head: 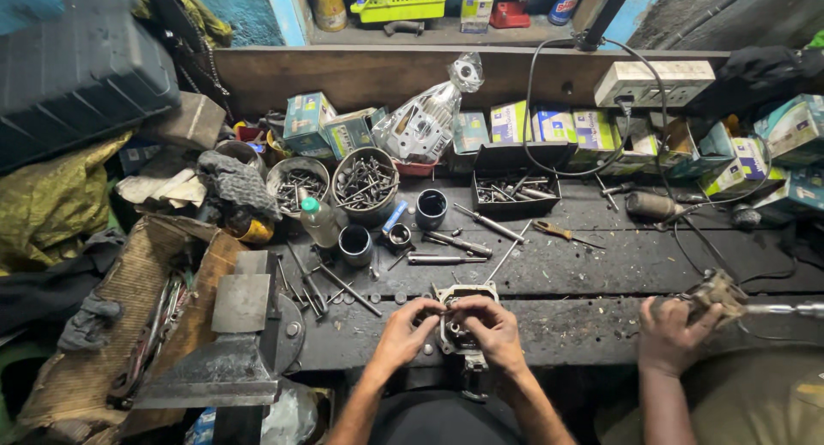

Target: The person assembles a small engine component on a cluttered workbench. They insert bolts into the part, retrieve additional bolts from a box, and use a wrench to tighten them while another person works nearby.

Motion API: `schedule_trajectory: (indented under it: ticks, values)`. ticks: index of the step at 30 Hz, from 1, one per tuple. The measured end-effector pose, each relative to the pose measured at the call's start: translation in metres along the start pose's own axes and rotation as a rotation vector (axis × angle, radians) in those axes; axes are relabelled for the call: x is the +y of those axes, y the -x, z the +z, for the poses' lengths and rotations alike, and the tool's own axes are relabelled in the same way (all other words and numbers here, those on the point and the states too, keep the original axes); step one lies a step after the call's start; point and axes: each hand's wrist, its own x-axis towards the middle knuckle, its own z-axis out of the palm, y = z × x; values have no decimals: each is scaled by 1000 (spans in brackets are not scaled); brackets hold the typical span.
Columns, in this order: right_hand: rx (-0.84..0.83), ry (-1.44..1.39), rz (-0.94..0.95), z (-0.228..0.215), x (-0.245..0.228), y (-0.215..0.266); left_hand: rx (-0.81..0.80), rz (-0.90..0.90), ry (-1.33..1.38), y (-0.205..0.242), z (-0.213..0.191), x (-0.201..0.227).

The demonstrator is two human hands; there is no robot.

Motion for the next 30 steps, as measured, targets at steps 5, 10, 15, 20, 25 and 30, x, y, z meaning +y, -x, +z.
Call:
schedule_trajectory:
  ticks: [5, 10, 15, 20, 25, 30]
  values:
    - [171, -87, 20, 2, -16, -6, 15, -414, 84, 0, -1, -1]
    - [177, -28, 31, 1, -19, -7, -43, -136, 309, 3, 3, -9]
    - [218, -55, 82, 4, -8, -7, -161, -176, 262, 7, 7, -3]
    - [190, 19, -80, 6, -13, -9, -67, -318, 196, 9, 7, 6]
    - [180, 98, 47, 12, -29, -6, 107, -119, 288, 4, 0, 2]
    - [149, 265, 131, 7, -19, -5, 195, -79, 305, 4, -7, -5]
